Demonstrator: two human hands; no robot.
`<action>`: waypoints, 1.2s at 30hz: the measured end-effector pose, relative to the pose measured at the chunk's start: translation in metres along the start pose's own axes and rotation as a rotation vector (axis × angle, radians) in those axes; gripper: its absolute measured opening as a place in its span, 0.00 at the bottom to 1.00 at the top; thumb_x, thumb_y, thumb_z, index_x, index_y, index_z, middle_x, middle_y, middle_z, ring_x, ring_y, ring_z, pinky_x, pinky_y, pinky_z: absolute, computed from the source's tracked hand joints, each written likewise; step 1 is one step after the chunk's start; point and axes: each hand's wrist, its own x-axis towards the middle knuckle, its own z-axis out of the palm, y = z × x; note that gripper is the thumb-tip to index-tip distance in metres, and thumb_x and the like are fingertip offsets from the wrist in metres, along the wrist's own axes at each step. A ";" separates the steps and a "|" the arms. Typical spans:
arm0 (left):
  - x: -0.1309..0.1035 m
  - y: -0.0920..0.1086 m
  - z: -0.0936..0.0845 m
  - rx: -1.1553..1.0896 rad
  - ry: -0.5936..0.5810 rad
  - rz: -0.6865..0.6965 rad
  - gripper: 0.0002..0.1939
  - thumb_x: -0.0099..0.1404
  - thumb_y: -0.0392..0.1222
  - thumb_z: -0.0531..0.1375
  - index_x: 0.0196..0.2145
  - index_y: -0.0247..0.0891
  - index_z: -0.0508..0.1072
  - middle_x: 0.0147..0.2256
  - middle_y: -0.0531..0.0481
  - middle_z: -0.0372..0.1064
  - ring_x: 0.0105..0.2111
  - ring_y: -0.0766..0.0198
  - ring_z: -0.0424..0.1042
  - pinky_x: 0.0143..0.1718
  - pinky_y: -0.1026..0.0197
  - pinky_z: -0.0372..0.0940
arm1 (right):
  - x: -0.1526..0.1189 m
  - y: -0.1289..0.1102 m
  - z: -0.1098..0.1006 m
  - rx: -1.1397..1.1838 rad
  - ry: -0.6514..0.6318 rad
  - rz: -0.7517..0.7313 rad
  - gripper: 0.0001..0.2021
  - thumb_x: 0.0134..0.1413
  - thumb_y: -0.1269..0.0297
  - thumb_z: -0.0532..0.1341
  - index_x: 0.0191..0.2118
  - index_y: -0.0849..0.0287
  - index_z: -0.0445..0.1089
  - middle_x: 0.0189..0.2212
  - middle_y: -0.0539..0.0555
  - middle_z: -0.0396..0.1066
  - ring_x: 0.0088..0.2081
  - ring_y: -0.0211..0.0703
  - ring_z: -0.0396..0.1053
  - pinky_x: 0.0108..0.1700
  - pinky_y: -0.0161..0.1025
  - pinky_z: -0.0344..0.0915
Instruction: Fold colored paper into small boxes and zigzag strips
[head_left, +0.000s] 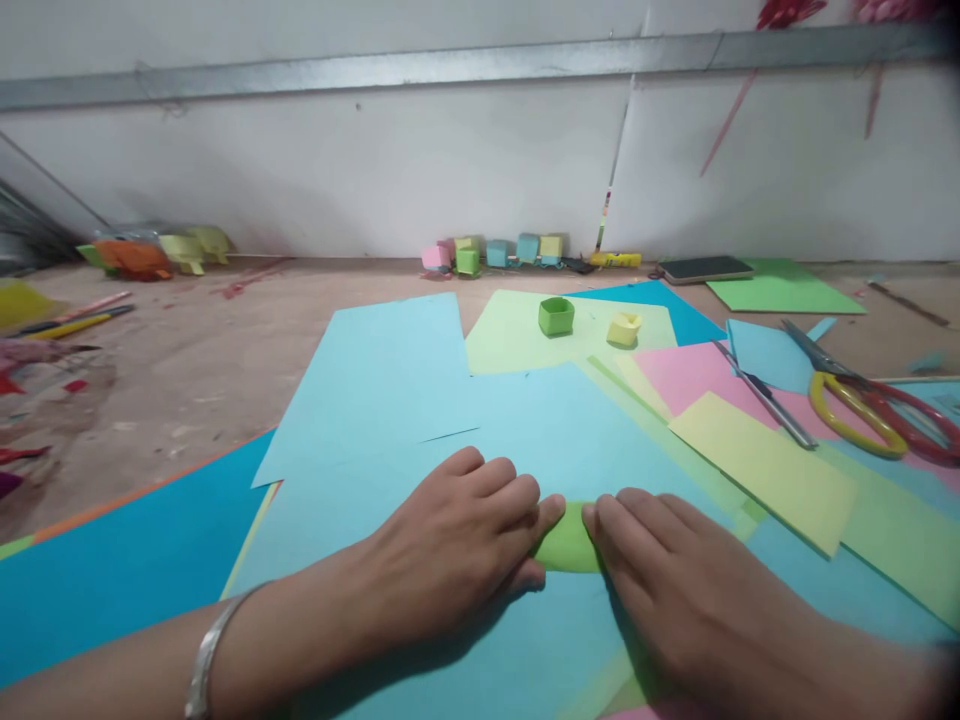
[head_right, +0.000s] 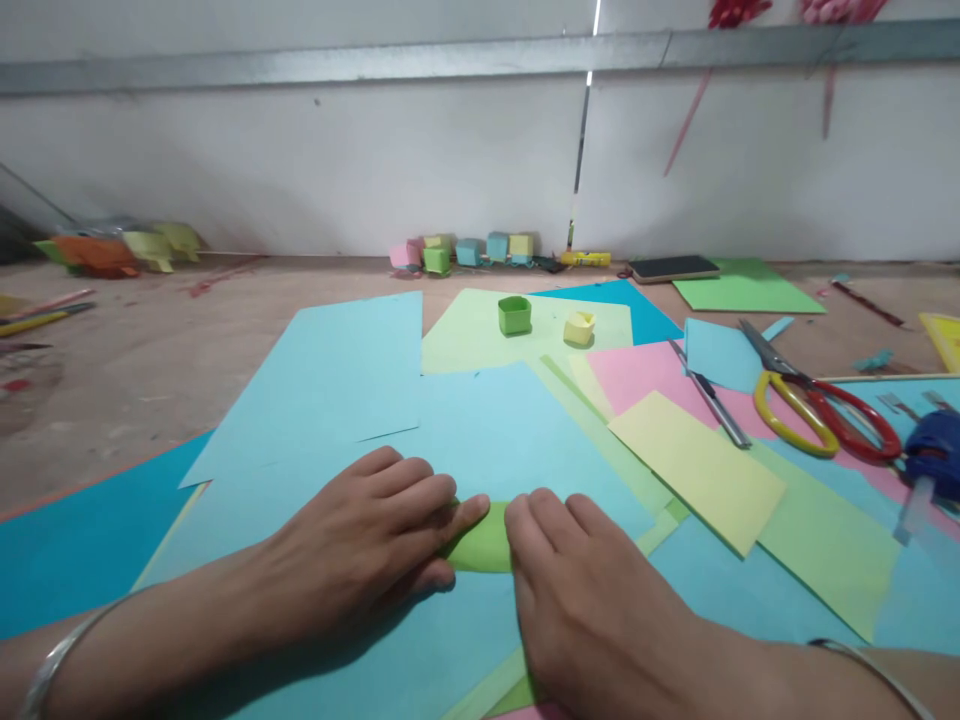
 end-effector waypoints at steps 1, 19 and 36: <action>0.000 0.000 0.000 0.000 0.014 -0.004 0.18 0.71 0.50 0.53 0.51 0.36 0.68 0.32 0.52 0.65 0.30 0.59 0.58 0.31 0.53 0.46 | 0.000 -0.001 0.003 0.018 -0.019 -0.012 0.13 0.45 0.76 0.56 0.33 0.64 0.77 0.36 0.64 0.72 0.35 0.52 0.59 0.33 0.46 0.53; -0.017 0.006 -0.024 0.280 -0.049 -0.101 0.12 0.51 0.29 0.64 0.16 0.40 0.68 0.19 0.50 0.60 0.24 0.59 0.54 0.27 0.55 0.41 | -0.008 -0.002 0.008 0.008 -0.089 -0.021 0.04 0.38 0.71 0.61 0.19 0.57 0.68 0.25 0.60 0.66 0.32 0.49 0.55 0.30 0.44 0.47; -0.007 0.003 -0.003 0.092 -0.041 -0.217 0.10 0.69 0.36 0.52 0.38 0.39 0.74 0.23 0.52 0.66 0.23 0.63 0.63 0.23 0.62 0.54 | -0.006 -0.009 0.003 0.014 0.013 0.111 0.09 0.43 0.78 0.56 0.31 0.62 0.71 0.24 0.57 0.67 0.27 0.47 0.59 0.30 0.44 0.53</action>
